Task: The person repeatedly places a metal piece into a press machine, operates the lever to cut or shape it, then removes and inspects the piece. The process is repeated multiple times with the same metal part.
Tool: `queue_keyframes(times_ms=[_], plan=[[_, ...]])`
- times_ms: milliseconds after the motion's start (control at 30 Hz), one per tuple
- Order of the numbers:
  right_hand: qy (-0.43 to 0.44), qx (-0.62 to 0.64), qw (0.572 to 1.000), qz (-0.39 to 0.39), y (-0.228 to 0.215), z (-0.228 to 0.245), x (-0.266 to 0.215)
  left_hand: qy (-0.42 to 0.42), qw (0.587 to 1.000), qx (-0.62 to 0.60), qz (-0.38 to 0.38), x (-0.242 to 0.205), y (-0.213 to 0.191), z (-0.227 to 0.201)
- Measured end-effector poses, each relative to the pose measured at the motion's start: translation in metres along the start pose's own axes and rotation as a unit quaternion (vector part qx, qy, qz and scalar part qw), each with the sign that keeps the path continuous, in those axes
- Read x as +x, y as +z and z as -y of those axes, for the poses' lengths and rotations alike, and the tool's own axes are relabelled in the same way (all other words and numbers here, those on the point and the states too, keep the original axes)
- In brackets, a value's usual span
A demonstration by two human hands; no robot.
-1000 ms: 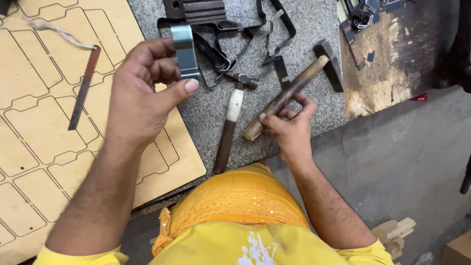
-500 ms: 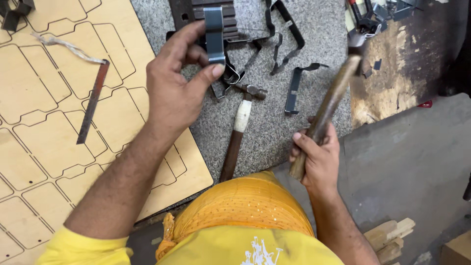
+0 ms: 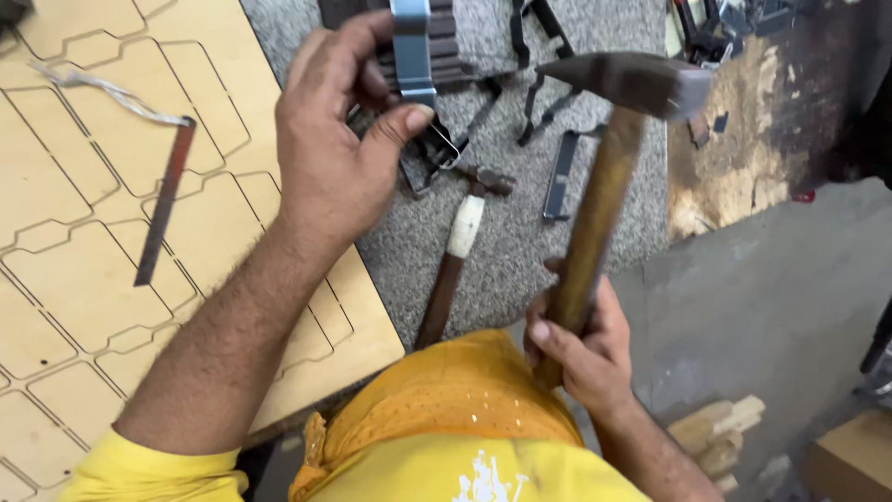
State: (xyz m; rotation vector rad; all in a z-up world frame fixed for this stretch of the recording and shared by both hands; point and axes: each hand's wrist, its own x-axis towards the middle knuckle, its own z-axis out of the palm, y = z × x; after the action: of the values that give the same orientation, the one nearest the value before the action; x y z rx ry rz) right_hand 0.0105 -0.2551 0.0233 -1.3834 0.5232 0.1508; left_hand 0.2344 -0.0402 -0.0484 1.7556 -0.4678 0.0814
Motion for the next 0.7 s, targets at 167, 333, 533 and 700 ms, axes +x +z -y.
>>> queue_keyframes(times_ms=[167,333,533,700], plan=[[-0.026,0.023,0.999,0.032,-0.007,-0.016,-0.014,-0.080,0.974,-0.205,0.045,0.014,-0.018,0.001],[0.107,-0.075,0.985,0.111,-0.016,-0.021,-0.012,-0.141,0.951,-0.273,0.033,0.013,-0.052,0.000],[-0.114,-0.236,0.930,0.257,0.027,-0.028,0.049,-0.102,0.950,-0.290,-0.054,0.004,-0.132,0.009],[0.091,-0.161,0.959,0.214,0.061,-0.031,0.076,-0.100,0.941,-0.319,-0.056,-0.009,-0.159,0.016]])
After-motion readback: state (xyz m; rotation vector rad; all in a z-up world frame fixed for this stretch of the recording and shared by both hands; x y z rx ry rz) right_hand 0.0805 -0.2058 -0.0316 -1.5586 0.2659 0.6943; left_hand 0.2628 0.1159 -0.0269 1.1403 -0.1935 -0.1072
